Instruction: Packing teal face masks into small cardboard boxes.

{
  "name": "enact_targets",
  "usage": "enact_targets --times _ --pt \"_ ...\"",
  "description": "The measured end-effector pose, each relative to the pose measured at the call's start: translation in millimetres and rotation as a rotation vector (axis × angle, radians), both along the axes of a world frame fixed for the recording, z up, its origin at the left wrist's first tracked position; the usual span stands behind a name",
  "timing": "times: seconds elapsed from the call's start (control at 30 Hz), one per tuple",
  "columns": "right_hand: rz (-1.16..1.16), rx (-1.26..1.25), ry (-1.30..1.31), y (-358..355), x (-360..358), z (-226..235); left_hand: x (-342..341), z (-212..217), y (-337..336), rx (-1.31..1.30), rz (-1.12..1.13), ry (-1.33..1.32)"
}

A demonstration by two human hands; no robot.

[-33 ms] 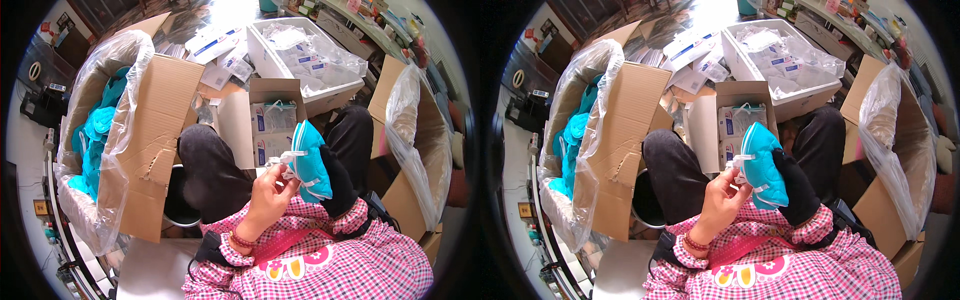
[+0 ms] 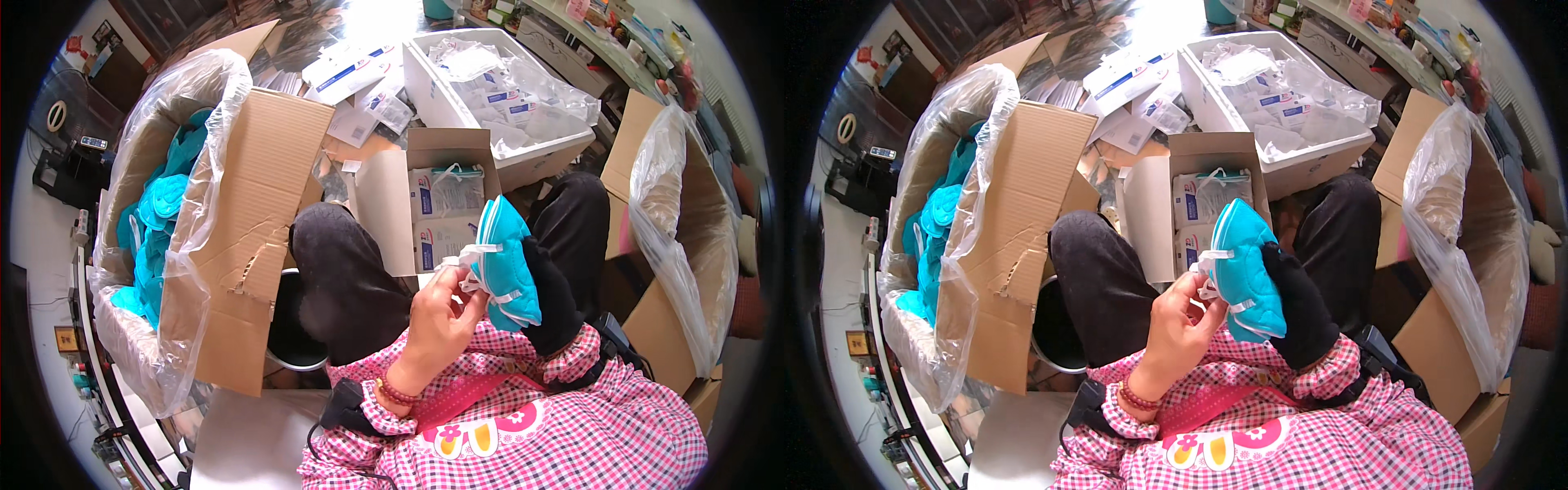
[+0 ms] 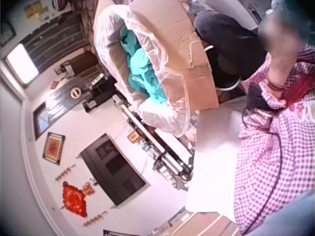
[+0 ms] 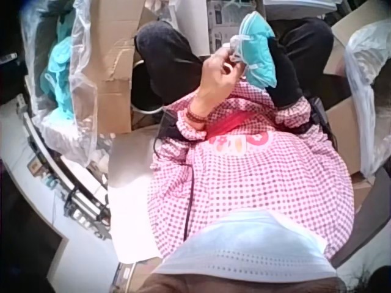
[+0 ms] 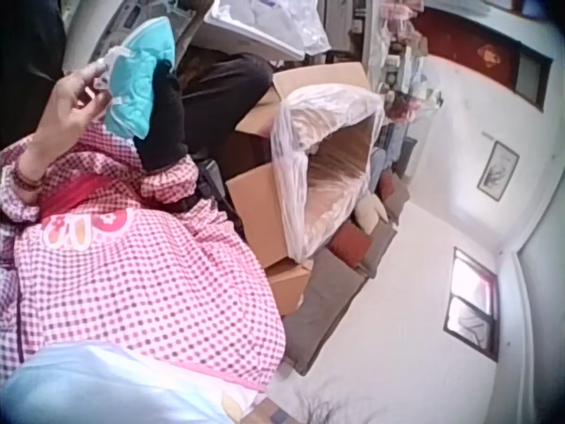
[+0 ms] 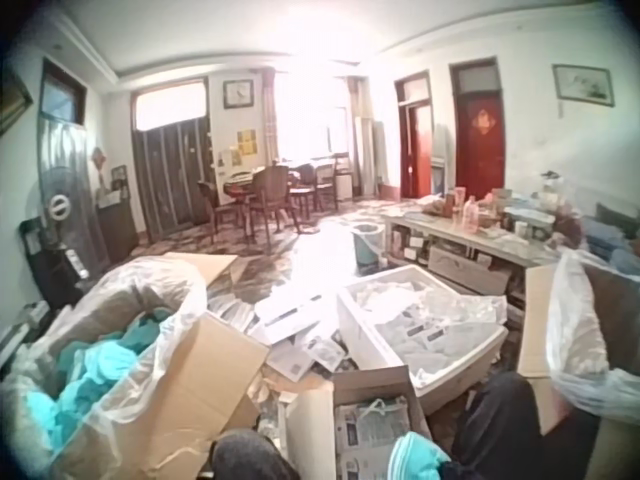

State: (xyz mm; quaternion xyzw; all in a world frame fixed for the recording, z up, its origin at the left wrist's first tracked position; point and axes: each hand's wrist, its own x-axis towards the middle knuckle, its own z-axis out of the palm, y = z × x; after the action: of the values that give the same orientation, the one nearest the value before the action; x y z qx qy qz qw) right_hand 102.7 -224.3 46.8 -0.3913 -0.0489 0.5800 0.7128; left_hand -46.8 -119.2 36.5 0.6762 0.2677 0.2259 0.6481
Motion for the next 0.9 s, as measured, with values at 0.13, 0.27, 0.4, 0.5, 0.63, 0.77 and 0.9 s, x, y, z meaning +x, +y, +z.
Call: enact_targets --times 0.13,0.27,0.4,0.5,0.63,0.77,0.9 --pt "-0.004 0.147 0.062 2 -9 -3 0 -21 2 0.642 0.093 0.004" --pt "-0.014 0.087 -0.147 6 -2 -12 -3 -24 -1 0.214 0.042 -0.110" --pt "0.098 0.078 -0.257 -1 -2 -20 -7 -12 0 -0.255 0.099 -0.150" --pt "0.145 0.377 -0.150 4 -3 -19 -9 -7 3 -0.473 0.050 -0.198" --pt "0.153 0.254 0.304 6 4 -26 -11 -13 -1 -0.626 0.006 -0.296" --pt "0.032 0.097 -0.002 7 -12 -7 -7 -13 -5 -0.669 0.065 -0.291" --pt "0.036 0.029 0.103 6 -8 -8 2 -11 -9 -0.622 0.129 -0.254"
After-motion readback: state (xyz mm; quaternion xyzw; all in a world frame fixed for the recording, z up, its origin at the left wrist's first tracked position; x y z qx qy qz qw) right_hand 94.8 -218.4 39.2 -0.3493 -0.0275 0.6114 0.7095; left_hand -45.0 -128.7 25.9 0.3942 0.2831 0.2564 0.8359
